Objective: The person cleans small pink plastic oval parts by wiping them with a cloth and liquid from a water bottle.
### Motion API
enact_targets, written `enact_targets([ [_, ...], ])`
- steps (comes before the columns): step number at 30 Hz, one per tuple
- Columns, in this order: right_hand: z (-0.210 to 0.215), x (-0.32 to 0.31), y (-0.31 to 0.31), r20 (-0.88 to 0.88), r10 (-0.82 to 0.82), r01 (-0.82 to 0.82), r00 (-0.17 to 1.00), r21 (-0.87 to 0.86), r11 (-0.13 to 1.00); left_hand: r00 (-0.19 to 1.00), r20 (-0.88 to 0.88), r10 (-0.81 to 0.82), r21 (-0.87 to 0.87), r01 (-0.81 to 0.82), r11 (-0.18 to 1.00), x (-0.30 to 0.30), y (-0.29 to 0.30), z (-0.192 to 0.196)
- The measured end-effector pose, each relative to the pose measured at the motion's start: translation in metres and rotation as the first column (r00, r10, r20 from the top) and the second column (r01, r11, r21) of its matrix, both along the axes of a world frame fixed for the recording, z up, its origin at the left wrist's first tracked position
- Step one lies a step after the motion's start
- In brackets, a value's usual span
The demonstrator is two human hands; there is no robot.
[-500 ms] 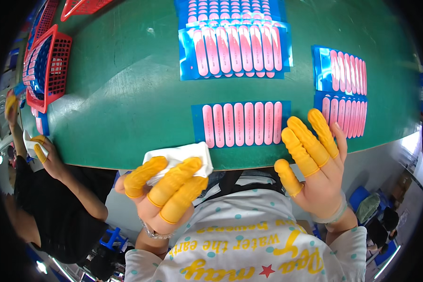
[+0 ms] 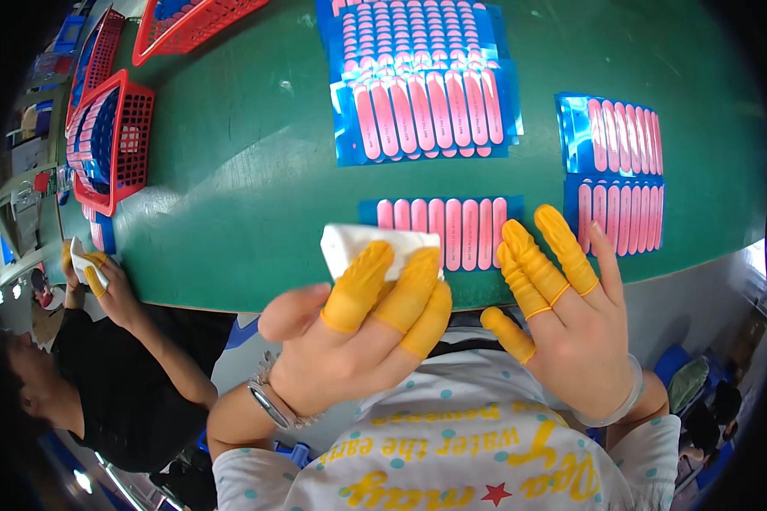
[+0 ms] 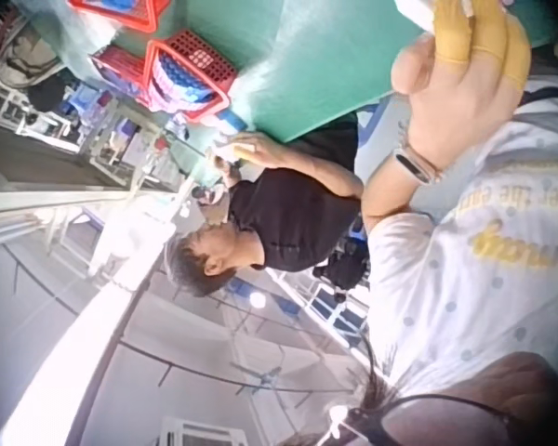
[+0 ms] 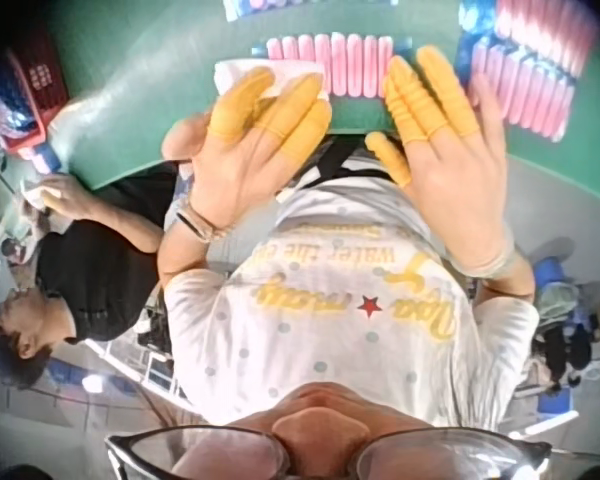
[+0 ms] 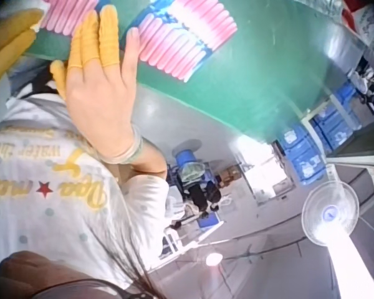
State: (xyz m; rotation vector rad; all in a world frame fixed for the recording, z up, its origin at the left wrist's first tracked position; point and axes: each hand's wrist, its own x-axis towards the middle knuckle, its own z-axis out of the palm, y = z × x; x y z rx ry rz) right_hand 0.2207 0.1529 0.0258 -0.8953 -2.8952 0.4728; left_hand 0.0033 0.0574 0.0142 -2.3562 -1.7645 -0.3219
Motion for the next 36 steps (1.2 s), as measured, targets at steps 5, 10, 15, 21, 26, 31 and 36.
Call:
enact_targets([
  [5, 0.002, -0.003, -0.002, 0.003, -0.012, 0.012, 1.0, 0.003, 1.0, 0.998, 0.067, -0.009, -0.041, 0.012, 0.999, -0.011, 0.035, 0.008],
  [10, -0.002, -0.006, -0.001, -0.068, -0.045, 0.045, 0.997, 0.004, 0.999, 0.988, 0.086, 0.125, -0.007, -0.125, 0.992, -0.018, 0.009, 0.02],
  [15, 0.0, -0.005, 0.0, -0.065, -0.034, 0.034, 0.997, 0.004, 0.999, 0.986, 0.004, -0.164, -0.06, 0.164, 0.985, -0.005, -0.011, 0.006],
  [21, 0.001, -0.002, 0.001, -0.03, -0.009, 0.009, 1.0, -0.001, 1.0, 0.989, -0.037, -0.141, -0.04, 0.139, 0.989, 0.005, 0.012, 0.004],
  [26, 0.001, -0.005, -0.002, -0.063, -0.027, 0.027, 0.998, 0.0, 1.0, 0.99, 0.132, -0.056, -0.053, 0.064, 0.997, -0.005, 0.046, 0.01],
  [31, -0.004, 0.001, 0.001, -0.05, -0.021, 0.02, 0.999, -0.01, 1.0, 0.948, 0.252, 0.194, 0.108, -0.227, 0.968, -0.018, 0.012, 0.023],
  [36, -0.002, -0.002, 0.0, -0.045, -0.031, 0.029, 0.999, -0.033, 0.999, 0.897, 0.279, 0.343, 0.118, -0.386, 0.915, -0.027, -0.033, 0.001],
])
